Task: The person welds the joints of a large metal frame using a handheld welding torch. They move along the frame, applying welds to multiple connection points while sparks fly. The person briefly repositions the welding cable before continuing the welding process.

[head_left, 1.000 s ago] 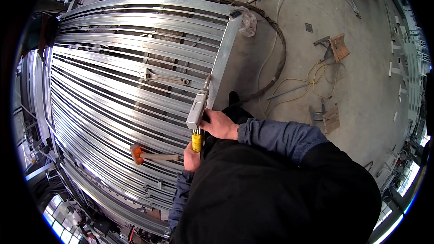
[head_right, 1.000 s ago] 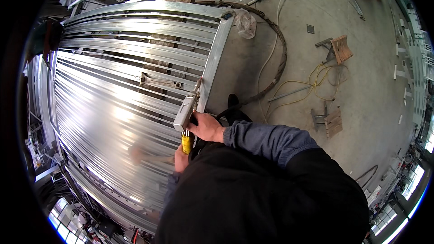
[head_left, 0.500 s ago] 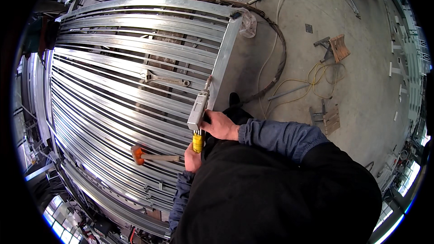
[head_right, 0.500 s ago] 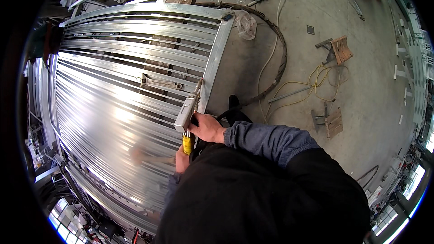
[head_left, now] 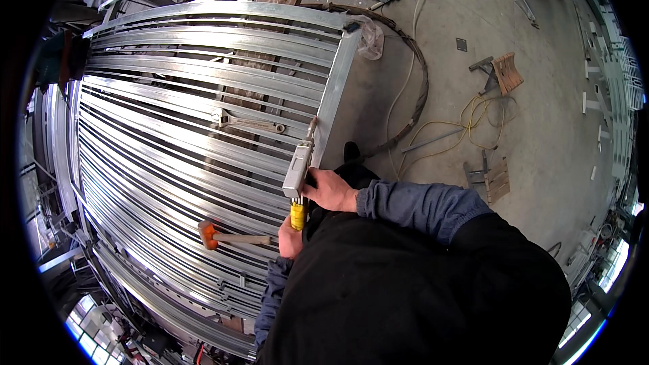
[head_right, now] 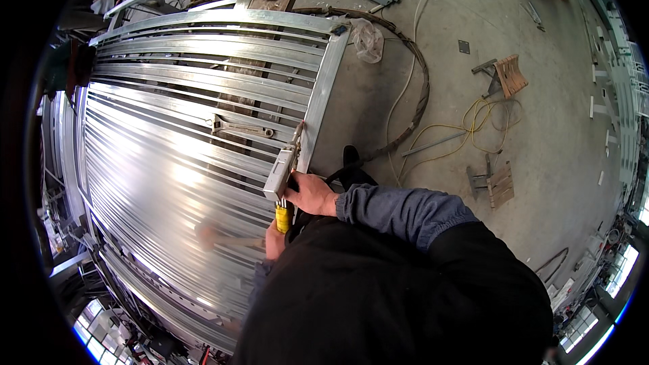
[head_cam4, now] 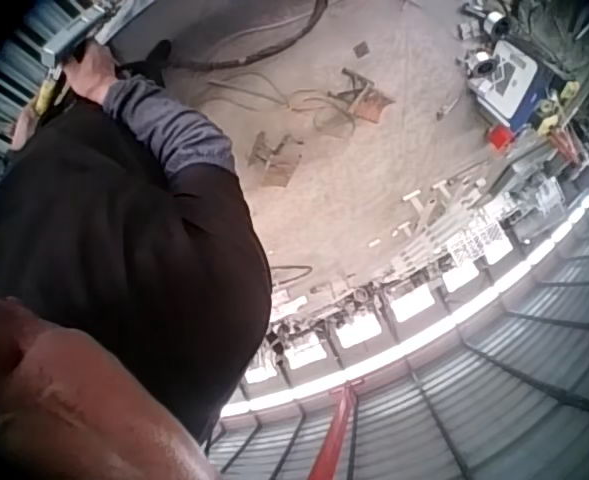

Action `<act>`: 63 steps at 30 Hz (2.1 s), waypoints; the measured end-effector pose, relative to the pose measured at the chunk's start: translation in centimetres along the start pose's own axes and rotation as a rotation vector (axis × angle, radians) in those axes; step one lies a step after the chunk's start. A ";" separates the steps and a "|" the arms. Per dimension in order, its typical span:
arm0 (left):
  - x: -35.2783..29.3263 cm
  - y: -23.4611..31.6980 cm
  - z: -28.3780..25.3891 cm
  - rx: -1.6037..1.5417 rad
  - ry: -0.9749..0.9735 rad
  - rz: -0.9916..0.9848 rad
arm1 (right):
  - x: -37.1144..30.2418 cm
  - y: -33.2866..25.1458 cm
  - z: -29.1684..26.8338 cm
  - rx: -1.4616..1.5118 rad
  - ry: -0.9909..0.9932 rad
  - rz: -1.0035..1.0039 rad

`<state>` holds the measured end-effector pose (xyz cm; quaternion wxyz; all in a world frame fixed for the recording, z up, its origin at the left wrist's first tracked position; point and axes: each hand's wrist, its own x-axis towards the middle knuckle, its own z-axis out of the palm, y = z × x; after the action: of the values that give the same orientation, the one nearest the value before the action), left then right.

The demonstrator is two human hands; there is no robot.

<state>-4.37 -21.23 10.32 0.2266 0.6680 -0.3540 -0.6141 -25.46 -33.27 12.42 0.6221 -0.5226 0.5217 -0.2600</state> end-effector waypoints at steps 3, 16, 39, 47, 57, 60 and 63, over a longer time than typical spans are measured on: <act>-0.2 1.5 -0.3 0.083 -0.013 0.013 | 0.0 0.3 -0.2 -0.020 0.010 0.006; 0.3 -0.6 -0.2 0.063 -0.072 0.013 | -0.7 0.7 -0.4 0.011 0.002 0.049; -10.0 18.9 -1.6 -0.281 0.029 0.289 | -5.4 8.5 -1.8 -0.326 -0.403 -0.156; -16.1 25.2 2.2 -0.939 0.031 0.600 | -12.0 15.3 0.6 -0.551 -0.400 -0.076; -28.6 16.9 1.3 -1.042 -0.303 0.820 | -17.2 17.6 -3.4 1.455 0.312 0.429; -30.3 13.7 1.4 -1.081 -0.181 0.828 | -15.5 20.0 -8.4 1.571 0.243 0.249; -30.6 12.3 1.1 -1.102 -0.007 0.815 | -15.0 16.7 -6.2 0.824 0.228 0.557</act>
<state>-7.68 -6.05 39.46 0.7454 0.2667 -0.2136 -0.5724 -39.73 -17.29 3.21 0.7614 -0.0431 0.5599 -0.3239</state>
